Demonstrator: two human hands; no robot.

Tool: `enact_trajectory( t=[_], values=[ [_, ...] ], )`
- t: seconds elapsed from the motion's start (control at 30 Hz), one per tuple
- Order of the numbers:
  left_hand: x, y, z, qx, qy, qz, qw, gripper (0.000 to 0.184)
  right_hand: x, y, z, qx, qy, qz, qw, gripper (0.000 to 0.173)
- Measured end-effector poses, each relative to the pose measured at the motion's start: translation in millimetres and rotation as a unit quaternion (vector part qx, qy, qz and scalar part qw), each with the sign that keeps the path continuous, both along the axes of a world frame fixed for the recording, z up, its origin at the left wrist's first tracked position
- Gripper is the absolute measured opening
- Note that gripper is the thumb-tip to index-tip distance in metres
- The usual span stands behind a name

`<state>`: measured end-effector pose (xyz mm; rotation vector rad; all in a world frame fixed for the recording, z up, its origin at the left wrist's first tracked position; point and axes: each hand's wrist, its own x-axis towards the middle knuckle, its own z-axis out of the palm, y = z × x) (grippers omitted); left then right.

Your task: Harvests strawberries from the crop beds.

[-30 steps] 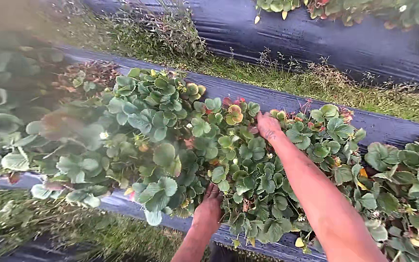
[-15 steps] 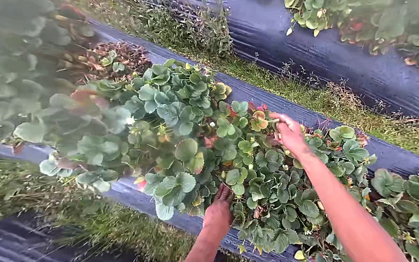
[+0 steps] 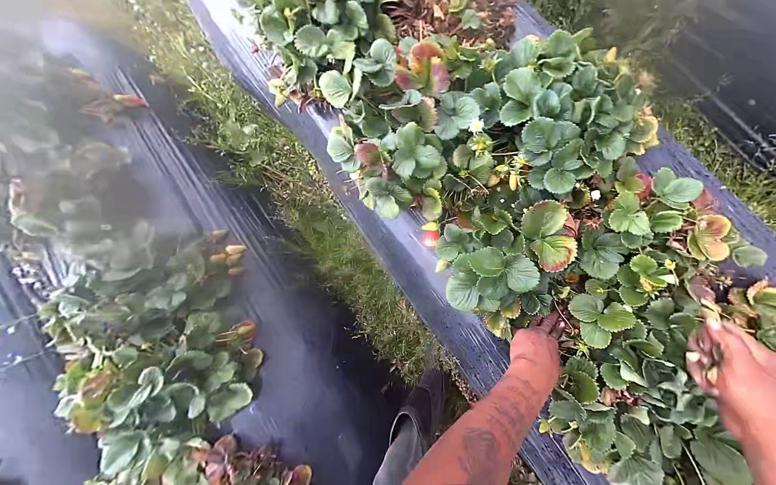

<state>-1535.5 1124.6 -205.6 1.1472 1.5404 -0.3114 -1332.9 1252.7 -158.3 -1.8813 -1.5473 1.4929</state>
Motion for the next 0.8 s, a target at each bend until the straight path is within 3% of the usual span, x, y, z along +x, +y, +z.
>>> enact_trajectory(
  t=[0.07, 0.13, 0.2, 0.23, 0.27, 0.33, 0.4, 0.43, 0.47, 0.5, 0.53, 0.57, 0.63, 0.7, 0.73, 0.8],
  values=[
    [-6.1, -1.2, 0.7, 0.000, -0.042, 0.020, 0.999, 0.074, -23.0, -62.0, 35.7, 0.012, 0.075, -0.017, 0.997, 0.030],
    [-26.8, 0.2, 4.9, 0.008, -0.119, 0.045, 0.992, 0.057, -59.0, -98.9, 58.9, 0.078, 0.077, 0.041, 0.993, 0.029],
    [-64.1, -3.3, 19.0, 0.001, -0.239, 0.142, 0.961, 0.061, -103.2, -122.5, 65.5, 0.186, 0.051, 0.129, 0.973, 0.037],
    [-85.3, -10.4, 29.3, -0.017, -0.323, 0.237, 0.916, 0.064, -128.2, -129.7, 66.6, 0.235, 0.031, 0.182, 0.954, 0.040],
    [-104.0, -23.0, 38.2, -0.034, -0.410, 0.343, 0.844, 0.066, -154.0, -134.9, 67.8, 0.266, 0.003, 0.245, 0.932, 0.041],
    [-130.7, -60.3, 40.0, -0.039, -0.533, 0.511, 0.673, 0.073, -200.5, -140.6, 66.5, 0.282, -0.052, 0.389, 0.876, 0.044],
    [-155.7, -111.0, 21.3, -0.004, -0.620, 0.606, 0.498, 0.069, -239.9, -143.0, 61.4, 0.270, -0.065, 0.501, 0.820, 0.047],
    [-172.2, -137.3, 10.4, 0.038, -0.642, 0.618, 0.452, 0.057, -259.6, -141.8, 57.3, 0.274, -0.046, 0.527, 0.803, 0.044],
    [-191.3, -163.4, 0.2, 0.072, -0.648, 0.622, 0.433, 0.042, -280.5, -137.8, 51.8, 0.285, -0.029, 0.541, 0.791, 0.040],
    [-209.5, -189.9, -9.6, 0.096, -0.634, 0.632, 0.436, 0.031, -301.9, -131.7, 43.3, 0.294, -0.025, 0.560, 0.774, 0.036],
    [-225.3, -215.1, -17.7, 0.107, -0.585, 0.657, 0.462, 0.023, -322.8, -124.6, 31.4, 0.294, -0.042, 0.589, 0.751, 0.031],
    [-239.6, -239.6, -26.7, 0.098, -0.514, 0.682, 0.510, 0.020, -342.4, -118.2, 15.4, 0.280, -0.081, 0.626, 0.724, 0.027],
    [-256.3, -282.2, -42.6, 0.018, -0.318, 0.698, 0.642, 0.025, -371.6, -110.0, -23.8, 0.232, -0.184, 0.683, 0.667, 0.034],
    [-265.5, -317.4, -58.3, -0.071, -0.184, 0.681, 0.705, 0.030, -382.4, -97.8, -55.4, 0.228, -0.231, 0.702, 0.635, 0.040],
    [-274.1, -333.0, -63.7, -0.098, -0.148, 0.673, 0.718, 0.031, -383.9, -89.7, -63.4, 0.236, -0.227, 0.693, 0.642, 0.033],
    [-298.4, -361.2, -67.1, -0.122, -0.108, 0.641, 0.750, 0.031, -383.2, -76.2, -71.3, 0.219, -0.204, 0.637, 0.710, 0.025]
  ],
)
